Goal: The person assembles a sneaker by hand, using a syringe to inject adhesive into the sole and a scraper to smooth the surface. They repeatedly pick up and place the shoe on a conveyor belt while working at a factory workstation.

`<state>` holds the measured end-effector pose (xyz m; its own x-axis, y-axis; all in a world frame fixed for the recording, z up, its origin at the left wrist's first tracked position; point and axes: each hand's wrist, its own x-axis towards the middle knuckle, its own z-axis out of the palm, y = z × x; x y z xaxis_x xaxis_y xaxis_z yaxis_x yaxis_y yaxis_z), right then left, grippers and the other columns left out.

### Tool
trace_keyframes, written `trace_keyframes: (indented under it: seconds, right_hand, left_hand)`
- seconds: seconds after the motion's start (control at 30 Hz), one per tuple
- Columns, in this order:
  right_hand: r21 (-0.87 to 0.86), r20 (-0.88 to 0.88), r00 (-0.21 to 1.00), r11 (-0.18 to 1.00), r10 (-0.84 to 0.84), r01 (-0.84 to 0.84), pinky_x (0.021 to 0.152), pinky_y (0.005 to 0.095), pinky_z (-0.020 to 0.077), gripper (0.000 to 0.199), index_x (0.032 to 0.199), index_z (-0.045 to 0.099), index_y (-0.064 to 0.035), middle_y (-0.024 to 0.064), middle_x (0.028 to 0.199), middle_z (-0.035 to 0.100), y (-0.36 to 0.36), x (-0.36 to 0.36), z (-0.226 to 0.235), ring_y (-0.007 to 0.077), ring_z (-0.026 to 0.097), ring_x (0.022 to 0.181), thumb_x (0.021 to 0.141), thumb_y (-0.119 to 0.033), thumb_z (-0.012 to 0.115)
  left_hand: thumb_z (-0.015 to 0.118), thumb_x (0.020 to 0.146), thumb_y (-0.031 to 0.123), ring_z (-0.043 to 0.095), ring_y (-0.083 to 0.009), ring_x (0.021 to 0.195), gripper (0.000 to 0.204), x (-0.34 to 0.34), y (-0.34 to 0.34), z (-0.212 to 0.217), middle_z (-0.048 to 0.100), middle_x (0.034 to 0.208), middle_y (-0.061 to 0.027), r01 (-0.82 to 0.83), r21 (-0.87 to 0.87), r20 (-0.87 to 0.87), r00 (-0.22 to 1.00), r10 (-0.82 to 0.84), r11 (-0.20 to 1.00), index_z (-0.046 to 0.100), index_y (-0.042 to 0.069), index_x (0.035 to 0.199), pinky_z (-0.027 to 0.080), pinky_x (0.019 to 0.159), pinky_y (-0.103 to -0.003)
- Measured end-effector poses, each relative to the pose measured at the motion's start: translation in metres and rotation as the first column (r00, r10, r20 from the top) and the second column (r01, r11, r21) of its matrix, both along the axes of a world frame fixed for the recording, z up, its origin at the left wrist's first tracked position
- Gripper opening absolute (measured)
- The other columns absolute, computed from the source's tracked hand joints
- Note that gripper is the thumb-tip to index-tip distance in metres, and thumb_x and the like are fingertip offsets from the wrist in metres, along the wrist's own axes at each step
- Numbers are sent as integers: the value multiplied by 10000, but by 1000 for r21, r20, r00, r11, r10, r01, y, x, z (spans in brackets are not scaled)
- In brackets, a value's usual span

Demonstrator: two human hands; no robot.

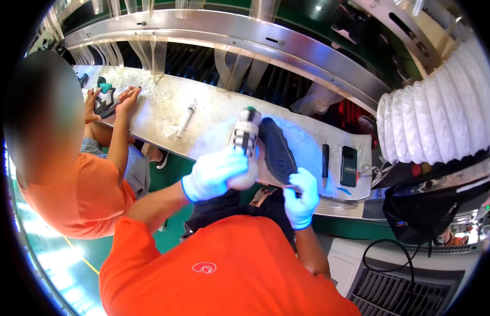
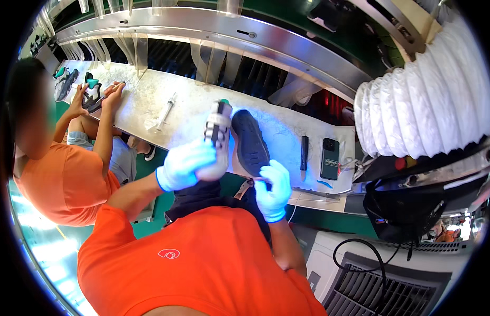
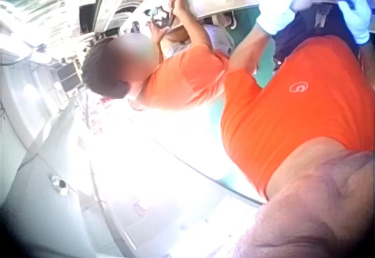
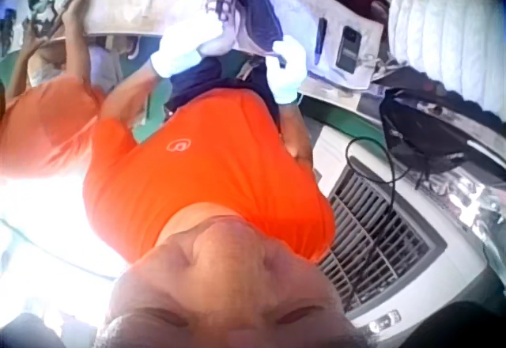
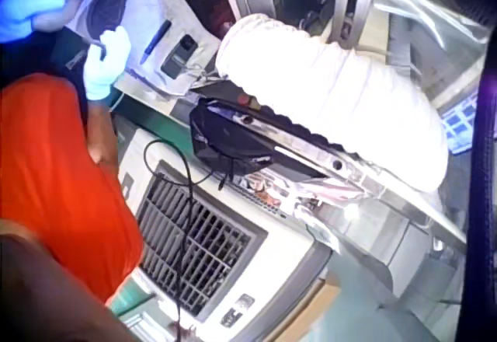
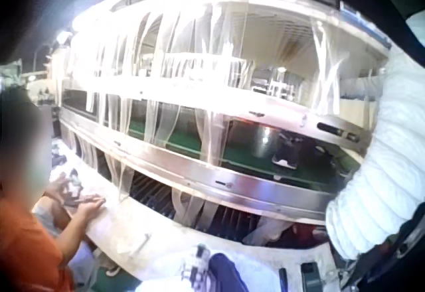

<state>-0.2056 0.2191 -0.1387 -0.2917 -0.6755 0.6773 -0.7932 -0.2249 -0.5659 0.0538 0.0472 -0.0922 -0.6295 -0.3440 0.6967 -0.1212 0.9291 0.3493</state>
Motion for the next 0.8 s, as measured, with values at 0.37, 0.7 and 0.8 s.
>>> trace_keyframes:
  seconds: [0.37,0.7,0.8]
  right_hand:
    - [-277,624,781,925,-34,261,914,353,553,266,1215,707,52,48,1098,709,38,-19,98,148,650,959,998,-90,763]
    - [-114,835,511,972,206,-206,996,334,575,284,1270,756,56,74,1170,777,29,18,82,165,725,1053,997,-21,778]
    - [-155,835,484,956,261,-247,1009,331,559,273,1242,765,55,74,1175,760,26,13,76,174,715,1071,974,0,777]
  left_hand:
    - [982,771,175,746,-131,941,544,-54,11,74,817,1071,-94,25,724,20,998,-57,690,809,11,1260,627,881,-346]
    - [977,865,85,784,-297,1183,370,-77,55,29,783,1310,-223,167,683,-334,937,101,711,690,83,1097,634,1029,-428]
    - [942,897,51,788,-310,1195,322,-73,57,21,769,1358,-242,233,511,-319,945,-70,828,679,80,1081,636,1019,-419]
